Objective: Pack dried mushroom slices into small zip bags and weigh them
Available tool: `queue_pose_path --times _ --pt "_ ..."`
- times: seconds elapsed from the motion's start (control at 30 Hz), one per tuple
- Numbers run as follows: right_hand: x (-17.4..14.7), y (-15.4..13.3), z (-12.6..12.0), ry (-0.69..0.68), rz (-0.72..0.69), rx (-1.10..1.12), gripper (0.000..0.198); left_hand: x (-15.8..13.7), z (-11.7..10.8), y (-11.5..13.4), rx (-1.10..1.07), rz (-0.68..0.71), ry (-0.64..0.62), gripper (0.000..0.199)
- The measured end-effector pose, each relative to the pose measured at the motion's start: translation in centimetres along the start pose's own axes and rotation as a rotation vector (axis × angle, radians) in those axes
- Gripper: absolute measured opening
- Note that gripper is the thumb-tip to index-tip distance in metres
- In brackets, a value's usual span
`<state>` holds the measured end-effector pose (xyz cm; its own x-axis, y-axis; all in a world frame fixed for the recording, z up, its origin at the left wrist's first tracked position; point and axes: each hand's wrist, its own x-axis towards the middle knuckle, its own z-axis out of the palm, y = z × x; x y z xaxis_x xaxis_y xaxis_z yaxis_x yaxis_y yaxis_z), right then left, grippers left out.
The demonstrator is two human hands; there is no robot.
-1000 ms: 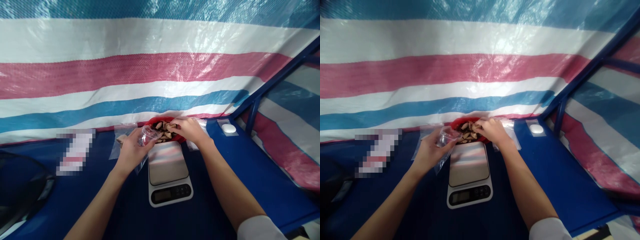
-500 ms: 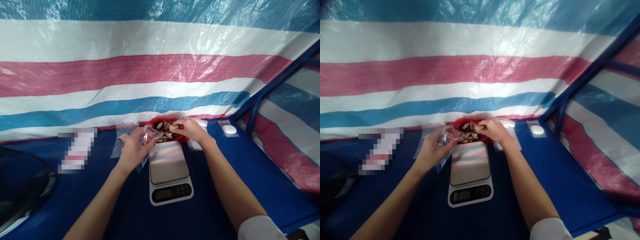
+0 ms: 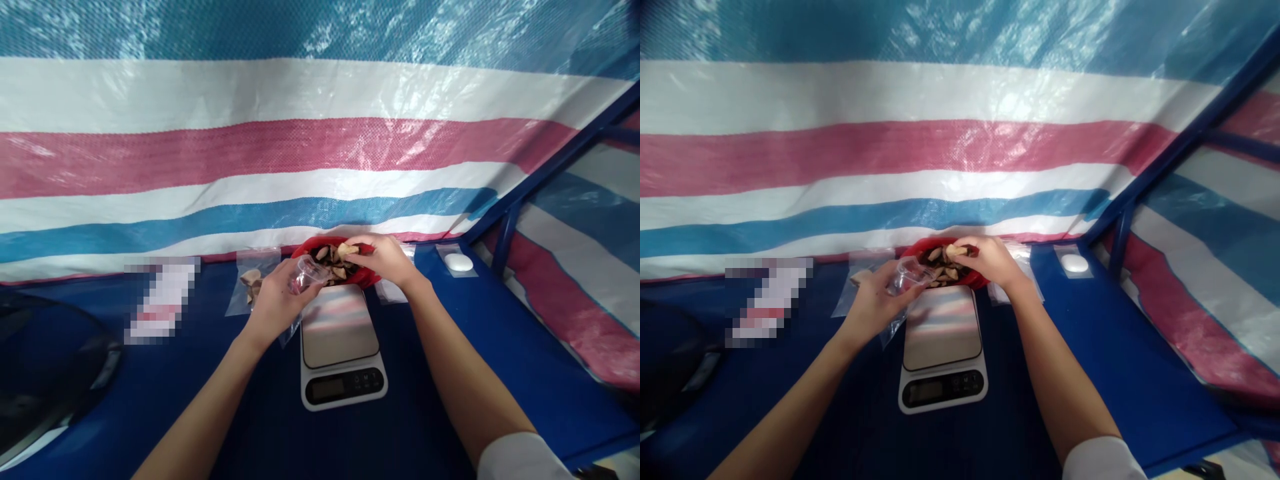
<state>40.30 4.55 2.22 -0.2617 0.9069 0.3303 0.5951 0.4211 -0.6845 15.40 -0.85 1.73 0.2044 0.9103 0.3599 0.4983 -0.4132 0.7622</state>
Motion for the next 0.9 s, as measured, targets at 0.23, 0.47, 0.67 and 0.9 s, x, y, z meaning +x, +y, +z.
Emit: queue_pose_path --times 0.23,0.47,0.67,0.9 --pt "-0.3 -2.6 -0.7 0.007 -0.144 0.251 0.025 -0.1 0.3 0.1 0.020 0.028 -0.035 0.047" --pt "-0.7 -5.3 -0.3 -0.100 -0.261 0.224 0.021 -0.2 0.2 0.9 -0.010 0.015 -0.079 0.045" --pt "-0.9 -6.4 -0.6 -0.178 -0.354 0.067 0.013 -0.2 0.3 1.4 -0.053 0.045 -0.080 0.038" --pt "-1.1 -7.2 -0.6 -0.280 -0.371 -0.109 0.015 -0.3 0.7 1.3 -0.058 0.042 -0.085 0.036"
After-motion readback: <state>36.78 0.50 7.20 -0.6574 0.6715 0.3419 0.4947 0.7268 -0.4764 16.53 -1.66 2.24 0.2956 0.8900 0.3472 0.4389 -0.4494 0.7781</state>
